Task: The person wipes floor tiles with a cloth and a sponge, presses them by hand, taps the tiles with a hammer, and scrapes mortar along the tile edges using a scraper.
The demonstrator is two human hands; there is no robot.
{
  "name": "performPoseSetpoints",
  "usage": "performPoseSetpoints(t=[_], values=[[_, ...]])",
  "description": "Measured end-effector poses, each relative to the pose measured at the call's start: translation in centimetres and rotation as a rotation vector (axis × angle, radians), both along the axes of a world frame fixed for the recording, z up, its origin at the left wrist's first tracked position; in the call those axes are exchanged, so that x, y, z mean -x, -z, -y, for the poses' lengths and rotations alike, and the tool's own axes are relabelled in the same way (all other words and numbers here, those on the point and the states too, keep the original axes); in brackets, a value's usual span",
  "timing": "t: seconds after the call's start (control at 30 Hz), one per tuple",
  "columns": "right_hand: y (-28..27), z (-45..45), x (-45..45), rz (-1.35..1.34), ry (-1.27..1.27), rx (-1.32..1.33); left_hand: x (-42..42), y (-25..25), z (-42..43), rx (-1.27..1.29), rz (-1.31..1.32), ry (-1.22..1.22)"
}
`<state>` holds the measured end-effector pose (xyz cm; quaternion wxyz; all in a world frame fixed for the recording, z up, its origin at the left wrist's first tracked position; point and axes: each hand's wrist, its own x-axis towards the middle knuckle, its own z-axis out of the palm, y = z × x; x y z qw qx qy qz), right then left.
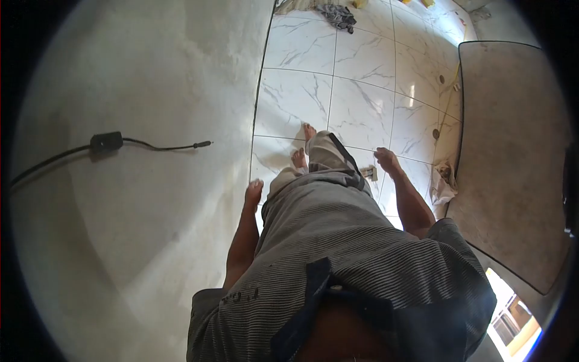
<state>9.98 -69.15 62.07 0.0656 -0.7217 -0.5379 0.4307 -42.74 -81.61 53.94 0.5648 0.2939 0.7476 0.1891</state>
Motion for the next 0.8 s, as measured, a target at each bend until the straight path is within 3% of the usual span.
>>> performPoseSetpoints(t=[0.03,0.13,0.23,0.33,0.43,0.63,0.7,0.73,0.8], values=[[0.7,0.5,0.1,0.003,0.076,0.029,-0.7,-2.6,-0.1,0.112,0.042,0.037],[-0.1,1.5,1.0,-0.045,0.153,0.119,-0.2,-1.1,2.1,0.013,0.029,0.143],[2.6,3.7,0.2,-0.015,0.056,0.044,-0.1,-1.7,1.1,0.050,0.004,0.105],[0.9,4.9,0.6,-0.067,0.119,0.110,2.0,1.8,-0.2,0.027,-0.066,0.207],[2.1,5.9,-1.3,-0.092,0.165,0.101,-1.2,-5.8,-4.5,0.055,-0.042,0.071],[3.4,8.3,-4.7,-0.112,0.347,0.054,-2.0,-3.3,-10.2,0.031,-0.065,0.323],[3.1,8.8,-5.7,-0.059,0.370,0.006,-3.7,-4.6,-12.7,0.069,-0.056,0.355],[2.8,9.2,-6.2,-0.088,0.390,0.010,-6.0,-7.6,-14.1,0.089,-0.084,0.310],[2.6,9.9,-7.1,-0.166,0.427,-0.025,-7.1,-6.0,-15.9,0.060,-0.106,0.340]])
